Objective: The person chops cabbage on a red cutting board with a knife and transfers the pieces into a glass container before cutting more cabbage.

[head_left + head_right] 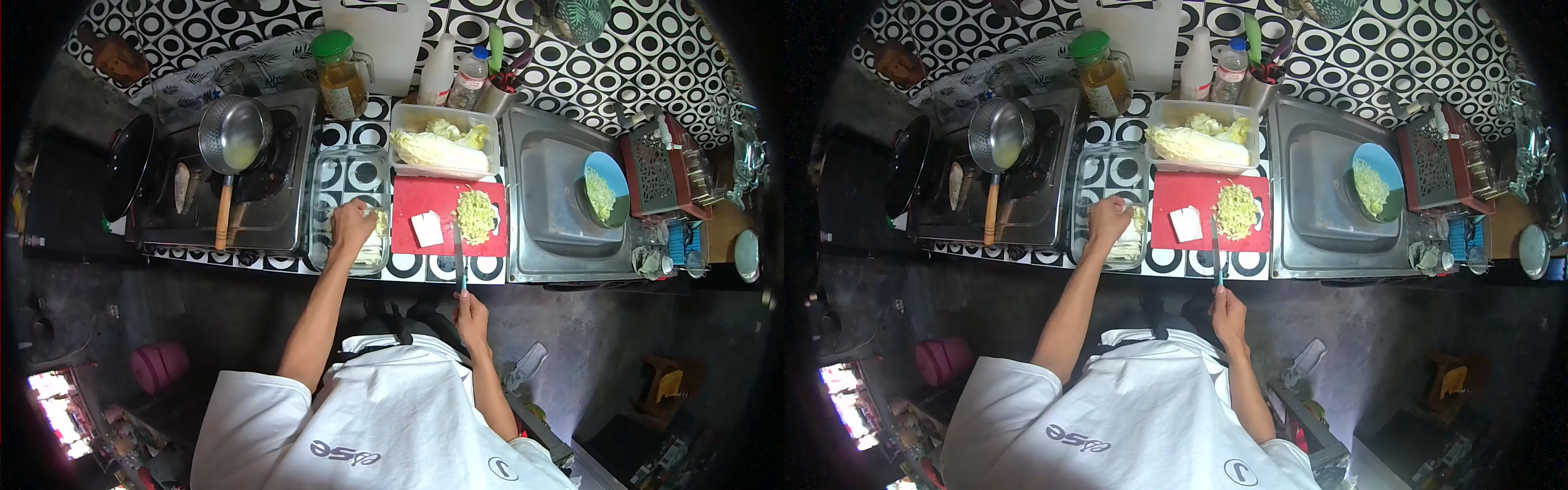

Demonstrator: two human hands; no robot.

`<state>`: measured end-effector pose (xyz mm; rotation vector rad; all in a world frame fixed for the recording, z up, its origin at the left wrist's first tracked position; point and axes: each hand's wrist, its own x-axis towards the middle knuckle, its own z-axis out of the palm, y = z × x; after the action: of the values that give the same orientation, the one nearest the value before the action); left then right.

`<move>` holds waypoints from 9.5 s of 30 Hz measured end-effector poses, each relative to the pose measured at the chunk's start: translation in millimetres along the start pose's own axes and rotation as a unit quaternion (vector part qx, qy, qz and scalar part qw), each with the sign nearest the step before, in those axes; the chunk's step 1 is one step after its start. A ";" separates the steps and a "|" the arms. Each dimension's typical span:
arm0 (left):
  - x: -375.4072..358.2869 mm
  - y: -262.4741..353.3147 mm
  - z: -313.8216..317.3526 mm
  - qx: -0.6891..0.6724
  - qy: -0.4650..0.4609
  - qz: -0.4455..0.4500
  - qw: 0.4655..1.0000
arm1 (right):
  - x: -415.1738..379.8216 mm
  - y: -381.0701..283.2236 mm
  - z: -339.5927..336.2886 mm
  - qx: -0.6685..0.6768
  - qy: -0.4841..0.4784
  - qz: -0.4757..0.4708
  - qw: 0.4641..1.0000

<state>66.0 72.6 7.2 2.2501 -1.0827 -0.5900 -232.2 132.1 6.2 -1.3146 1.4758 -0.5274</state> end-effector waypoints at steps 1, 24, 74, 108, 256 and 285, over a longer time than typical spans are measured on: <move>-0.1 -3.7 2.8 0.001 0.002 0.000 1.000 | 2.5 -0.1 1.7 0.001 -0.002 -0.001 1.000; -21.3 47.8 59.9 -0.218 0.074 0.111 0.967 | 3.8 14.8 3.0 0.008 -0.003 0.038 0.999; -44.0 11.1 4.2 0.139 -0.014 -0.115 0.984 | 13.4 -6.3 9.7 -0.063 -0.053 0.005 0.997; -14.3 35.4 84.2 -0.119 -0.058 0.176 0.976 | 31.2 4.6 4.8 -0.001 -0.037 0.042 0.998; -5.8 58.9 74.4 -0.174 -0.023 0.139 0.975 | 27.7 -3.0 17.9 -0.204 -0.043 -0.017 0.978; -42.8 38.1 112.0 -0.110 -0.127 0.228 0.959 | 37.1 -36.7 10.3 -0.254 -0.026 0.014 0.967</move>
<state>-47.0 54.2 -44.9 1.6867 -1.5223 -0.7665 -201.4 90.5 18.5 -1.6821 1.6448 -0.0888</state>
